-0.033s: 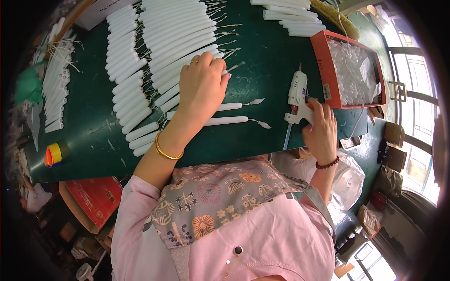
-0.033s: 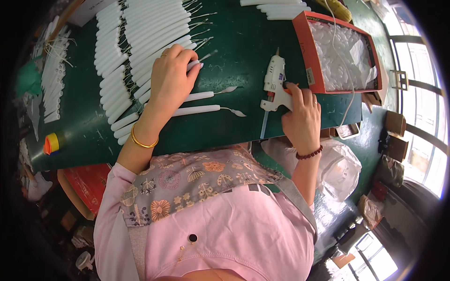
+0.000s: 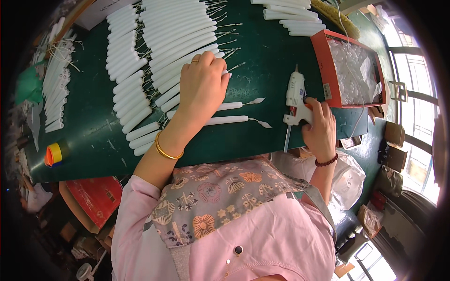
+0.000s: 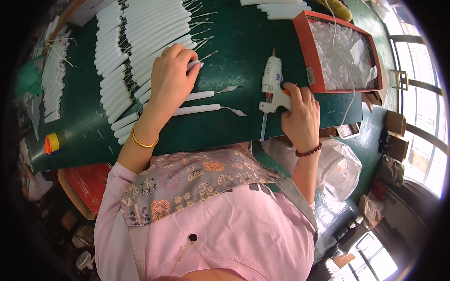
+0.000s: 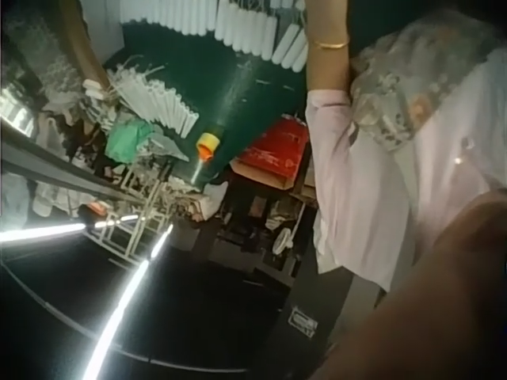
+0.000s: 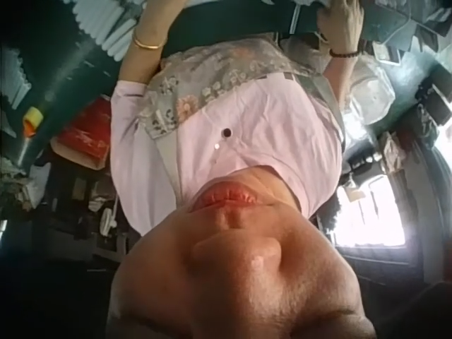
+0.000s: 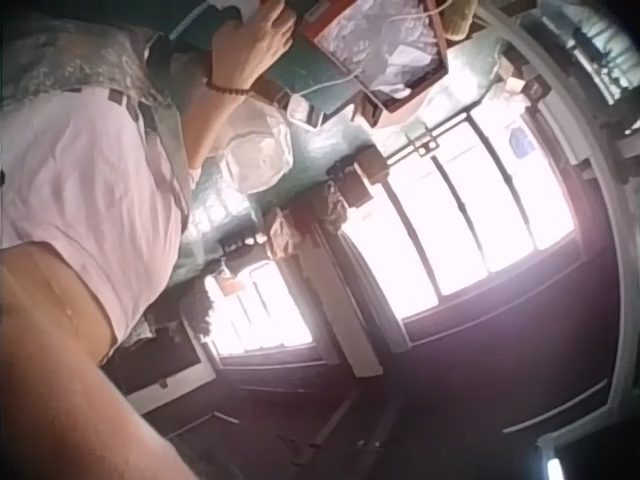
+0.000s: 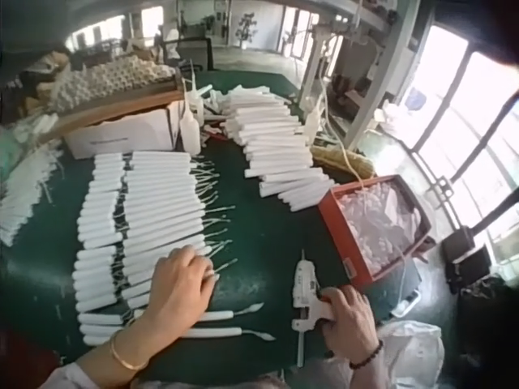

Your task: The recorder is seen assembling small white plastic components by attaching wires and using a hot glue gun at a factory workstation.

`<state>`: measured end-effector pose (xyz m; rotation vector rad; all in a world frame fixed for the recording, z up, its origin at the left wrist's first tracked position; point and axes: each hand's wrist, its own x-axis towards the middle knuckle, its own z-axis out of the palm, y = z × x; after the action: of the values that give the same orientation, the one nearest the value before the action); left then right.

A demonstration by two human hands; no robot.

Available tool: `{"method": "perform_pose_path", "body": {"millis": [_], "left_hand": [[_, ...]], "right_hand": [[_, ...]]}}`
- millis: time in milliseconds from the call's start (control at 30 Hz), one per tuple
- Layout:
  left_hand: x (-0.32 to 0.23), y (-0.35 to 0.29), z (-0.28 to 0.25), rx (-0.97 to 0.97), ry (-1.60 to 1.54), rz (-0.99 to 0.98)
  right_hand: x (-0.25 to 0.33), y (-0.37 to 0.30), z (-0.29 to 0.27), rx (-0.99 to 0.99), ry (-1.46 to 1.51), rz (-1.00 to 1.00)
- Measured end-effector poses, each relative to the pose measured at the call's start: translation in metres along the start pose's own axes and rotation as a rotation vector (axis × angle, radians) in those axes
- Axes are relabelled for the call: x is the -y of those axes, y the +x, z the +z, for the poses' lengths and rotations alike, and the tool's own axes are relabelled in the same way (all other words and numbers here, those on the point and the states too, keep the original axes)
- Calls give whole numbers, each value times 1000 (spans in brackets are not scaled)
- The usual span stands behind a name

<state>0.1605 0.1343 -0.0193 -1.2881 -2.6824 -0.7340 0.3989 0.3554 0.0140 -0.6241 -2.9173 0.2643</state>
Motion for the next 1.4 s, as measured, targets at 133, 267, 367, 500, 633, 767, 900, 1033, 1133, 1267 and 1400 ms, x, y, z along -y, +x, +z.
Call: {"method": "perform_pose_path", "body": {"millis": [133,267,367,500,633,767,900,1033,1133,1267,1400], "left_hand": [[-10,-3,-10,-118,-313,-16],[-15,-4,-9,-148,-619,-130],[-15,-4,-16,-40,-585,-138],[-15,-5,-14,-39,-573,-154],[-11,-7,-10,-95,-585,-141],[-12,-7,-13,-68,-590,-145],[-15,-9,-15,-72,-616,-124],[-15,-10,-14,-89,-642,-119],[-15,-10,-15,-86,-635,-119],[-15,-10,-15,-100,-633,-117],[-16,-9,-15,-95,-652,-108]], "right_hand": [[2,8,8,45,159,-53],[15,17,16,-137,311,-239],[20,24,24,-243,286,-434],[24,22,28,-256,239,-472],[28,21,29,-215,239,-434],[26,22,31,-204,271,-428],[27,21,31,-193,285,-410],[25,19,30,-160,292,-398],[23,18,30,-136,293,-398],[22,19,31,-125,302,-403],[22,20,28,-121,292,-397]]}}
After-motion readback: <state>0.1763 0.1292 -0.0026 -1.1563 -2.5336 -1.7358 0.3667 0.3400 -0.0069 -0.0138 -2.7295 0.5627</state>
